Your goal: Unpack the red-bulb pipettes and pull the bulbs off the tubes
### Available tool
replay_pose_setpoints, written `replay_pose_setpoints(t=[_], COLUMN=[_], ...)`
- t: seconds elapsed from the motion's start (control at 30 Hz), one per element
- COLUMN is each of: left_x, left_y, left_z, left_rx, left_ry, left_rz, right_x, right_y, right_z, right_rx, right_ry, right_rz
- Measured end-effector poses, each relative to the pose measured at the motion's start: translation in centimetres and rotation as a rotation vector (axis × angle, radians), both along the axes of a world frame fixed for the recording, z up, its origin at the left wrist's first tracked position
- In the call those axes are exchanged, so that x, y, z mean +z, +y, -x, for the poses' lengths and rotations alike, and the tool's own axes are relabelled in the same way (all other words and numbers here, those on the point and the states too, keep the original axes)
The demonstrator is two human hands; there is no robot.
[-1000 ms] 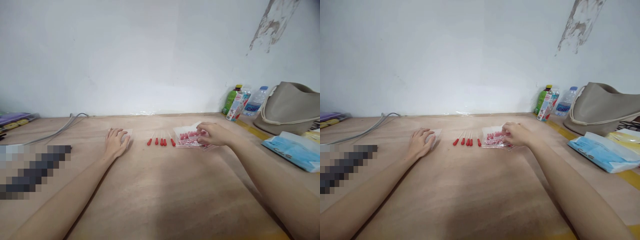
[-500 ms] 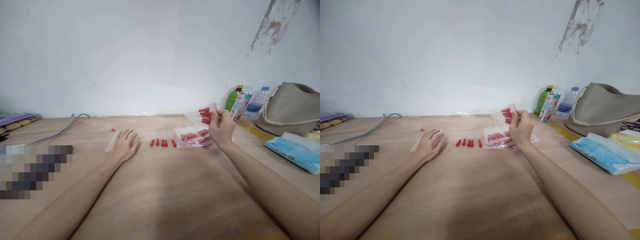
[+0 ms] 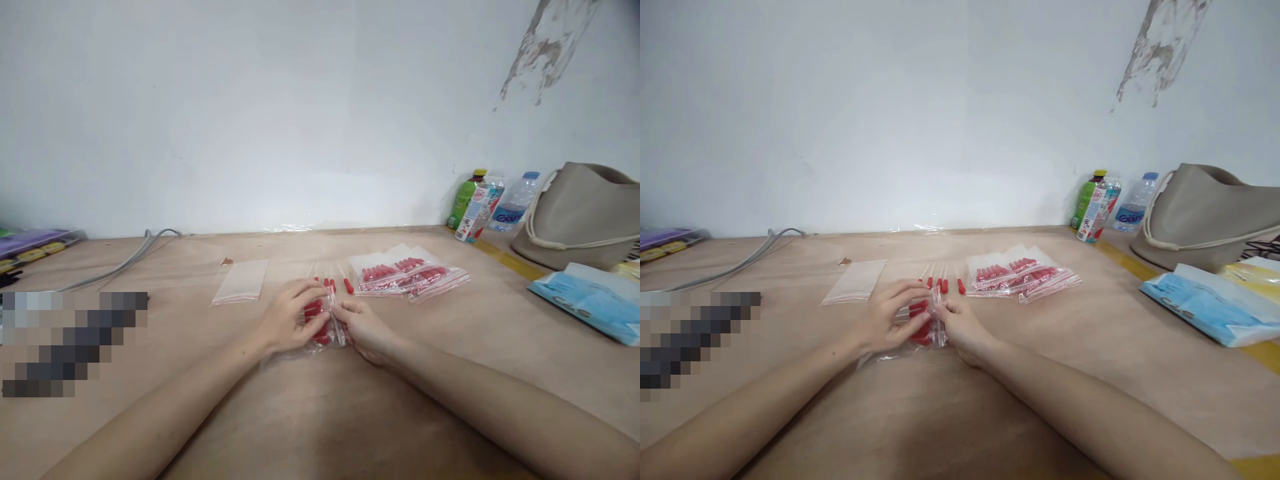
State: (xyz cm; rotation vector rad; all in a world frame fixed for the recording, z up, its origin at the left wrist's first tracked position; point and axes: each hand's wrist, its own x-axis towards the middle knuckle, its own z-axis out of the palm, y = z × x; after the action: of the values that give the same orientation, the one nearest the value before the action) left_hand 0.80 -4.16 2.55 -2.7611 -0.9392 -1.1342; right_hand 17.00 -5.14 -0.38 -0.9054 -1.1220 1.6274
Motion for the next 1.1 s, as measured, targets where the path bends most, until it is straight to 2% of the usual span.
replay_pose_setpoints(t=[0.13,0.2,0.27,0.43,0.57,0.73,0.87,1.0,1.1], left_x=[-1.2,-1.6,-1.8,-2.1,-2.0,-1.6,-1.8,-2.2,-2.1], left_y=[-0.2,-0.1,0.0,0.2,0.3,0.8,1.4,1.9,2.0], left_z=[-0.4,-0.3,-0.1,-0.1,-0.1,0.0,0.2,0.3,0.1], left_rx=[-0.084,-0.088,-0.091,-0.109,-0.09,-0.106,-0.168,-0.19,-0.188], left_ry=[0.072,0.07,0.067,0.078,0.103,0.157,0.191,0.205,0.251], left_rz=[0.154,0.187,0.196,0.173,0.16,0.133,0.043,-0.04,-0.024], right_x=[0.7,0.8,0.5,-1.0,-1.5,-0.9,-1.1,-1.2,-1.1], right_y=[0.3,0.6,1.0,1.8,1.7,1.2,1.6,1.9,1.9], right_z=[-1.0,-1.5,-1.9,-2.9,-3.2,-3.3,-3.4,-3.5,-3.5], right_rx=[0.068,0.074,0.067,0.083,0.098,-0.067,-0.156,-0.211,-0.242], right_ry=[-0.107,-0.146,-0.19,-0.362,-0.463,-0.685,-0.779,-0.879,-0.872], right_rz=[0.041,0.059,0.009,-0.495,-0.725,-1.08,-1.39,-1.54,-1.592])
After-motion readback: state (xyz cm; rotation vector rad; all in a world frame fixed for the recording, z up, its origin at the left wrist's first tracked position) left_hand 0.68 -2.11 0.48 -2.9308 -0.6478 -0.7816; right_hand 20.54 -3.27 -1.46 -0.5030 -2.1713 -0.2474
